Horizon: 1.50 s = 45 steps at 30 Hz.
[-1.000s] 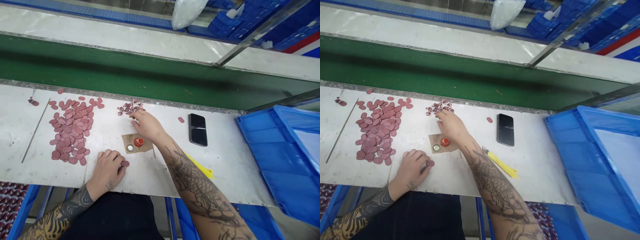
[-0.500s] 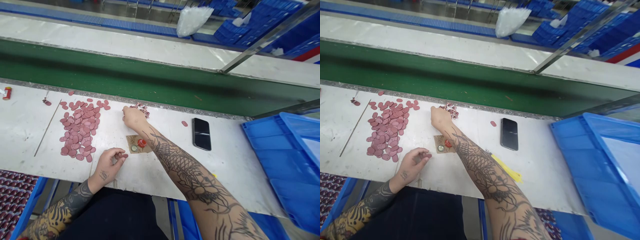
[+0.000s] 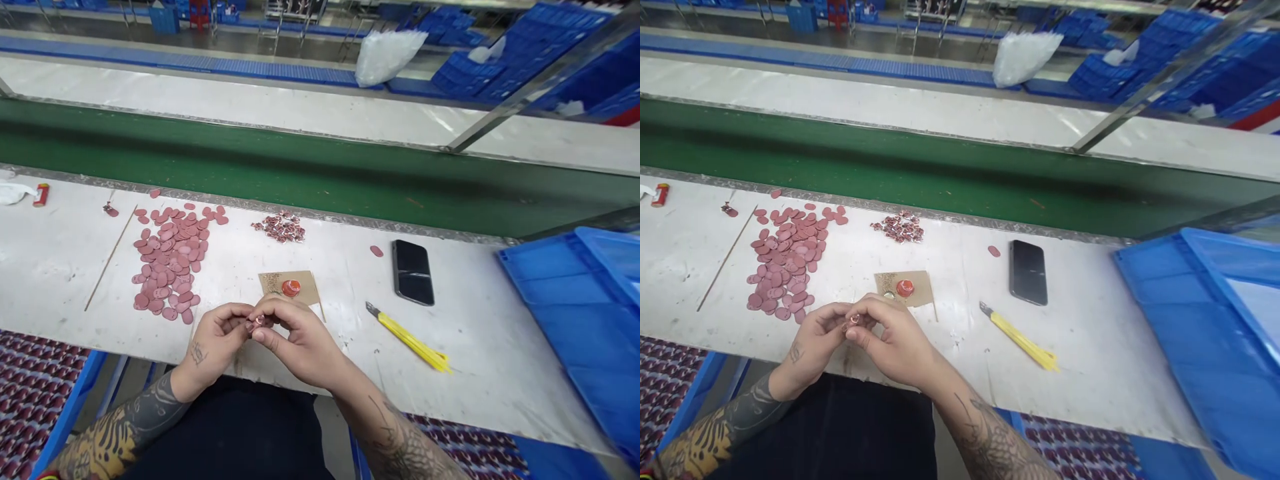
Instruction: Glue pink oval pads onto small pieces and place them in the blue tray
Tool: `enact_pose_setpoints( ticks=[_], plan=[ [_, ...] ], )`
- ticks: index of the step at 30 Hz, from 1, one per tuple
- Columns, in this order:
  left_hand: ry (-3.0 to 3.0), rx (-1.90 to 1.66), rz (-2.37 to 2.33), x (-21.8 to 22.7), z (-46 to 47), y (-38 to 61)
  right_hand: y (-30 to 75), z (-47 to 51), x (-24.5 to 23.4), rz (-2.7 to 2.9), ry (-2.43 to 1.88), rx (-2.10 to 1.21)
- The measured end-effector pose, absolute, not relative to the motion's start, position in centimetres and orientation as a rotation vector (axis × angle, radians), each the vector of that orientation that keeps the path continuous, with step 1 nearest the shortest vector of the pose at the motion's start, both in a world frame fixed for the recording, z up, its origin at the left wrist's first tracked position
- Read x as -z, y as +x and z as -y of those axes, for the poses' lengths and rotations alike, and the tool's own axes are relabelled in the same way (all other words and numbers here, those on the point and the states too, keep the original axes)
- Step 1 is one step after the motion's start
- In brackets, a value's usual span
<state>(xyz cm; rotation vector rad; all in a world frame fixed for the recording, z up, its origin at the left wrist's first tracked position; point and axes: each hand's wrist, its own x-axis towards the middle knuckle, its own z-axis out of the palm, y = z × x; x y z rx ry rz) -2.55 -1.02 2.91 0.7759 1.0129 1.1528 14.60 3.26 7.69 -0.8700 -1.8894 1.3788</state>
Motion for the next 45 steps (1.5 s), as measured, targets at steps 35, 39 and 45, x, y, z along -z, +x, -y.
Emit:
enact_pose_setpoints(
  ticks=[35,39,45],
  plan=[
    [0.727,-1.213,-0.773,-2.0,1.8,-2.9,15.4,-1.5,-6.7,1.81,-1.101,-1.13],
    [0.721,-1.213,-0.787,-1.9,1.8,-3.0,15.2,-1.6,-6.8,1.84,-1.108,-1.11],
    [0.718,-1.215,-0.788,-1.9,1.6,-3.1,15.0,-1.8,-6.5,1.884,-1.074,-1.073]
  ],
)
